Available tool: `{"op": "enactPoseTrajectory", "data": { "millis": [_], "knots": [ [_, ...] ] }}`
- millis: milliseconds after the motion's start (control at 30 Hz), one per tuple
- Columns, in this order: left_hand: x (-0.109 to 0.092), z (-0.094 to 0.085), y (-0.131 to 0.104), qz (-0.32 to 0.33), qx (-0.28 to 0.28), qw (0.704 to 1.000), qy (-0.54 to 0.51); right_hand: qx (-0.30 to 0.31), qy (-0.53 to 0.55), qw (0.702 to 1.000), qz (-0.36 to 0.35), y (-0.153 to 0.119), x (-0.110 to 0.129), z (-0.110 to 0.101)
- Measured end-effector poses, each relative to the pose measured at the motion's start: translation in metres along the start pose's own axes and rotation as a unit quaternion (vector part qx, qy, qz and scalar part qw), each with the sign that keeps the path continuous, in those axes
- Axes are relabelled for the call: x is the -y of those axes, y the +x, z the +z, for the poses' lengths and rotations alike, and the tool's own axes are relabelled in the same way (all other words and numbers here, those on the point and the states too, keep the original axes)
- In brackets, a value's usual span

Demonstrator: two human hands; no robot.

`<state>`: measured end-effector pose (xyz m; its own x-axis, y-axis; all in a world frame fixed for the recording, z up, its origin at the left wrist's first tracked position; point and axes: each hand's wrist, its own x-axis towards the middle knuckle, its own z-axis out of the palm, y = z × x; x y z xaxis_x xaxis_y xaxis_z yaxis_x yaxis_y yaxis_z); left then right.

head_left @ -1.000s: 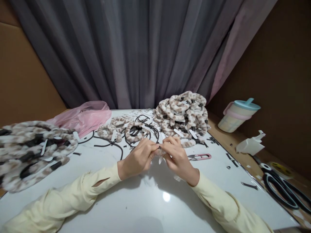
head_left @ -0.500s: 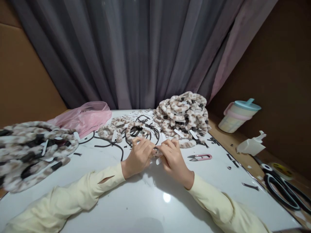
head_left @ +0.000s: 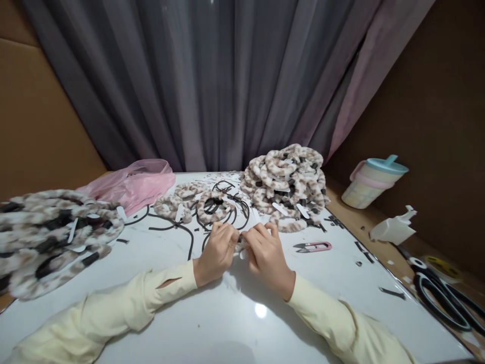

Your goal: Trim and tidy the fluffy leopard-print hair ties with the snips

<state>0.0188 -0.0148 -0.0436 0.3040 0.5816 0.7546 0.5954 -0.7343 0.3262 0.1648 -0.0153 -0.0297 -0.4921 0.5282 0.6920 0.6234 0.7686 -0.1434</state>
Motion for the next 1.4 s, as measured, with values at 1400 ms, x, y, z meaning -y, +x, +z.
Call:
{"op": "enactPoseTrajectory", "data": {
  "millis": [1400],
  "knots": [
    [0.032,0.005,0.008,-0.015,0.054,0.981,0.184,0.163,0.329,0.876,0.311,0.006,0.014,0.005]
  ]
}}
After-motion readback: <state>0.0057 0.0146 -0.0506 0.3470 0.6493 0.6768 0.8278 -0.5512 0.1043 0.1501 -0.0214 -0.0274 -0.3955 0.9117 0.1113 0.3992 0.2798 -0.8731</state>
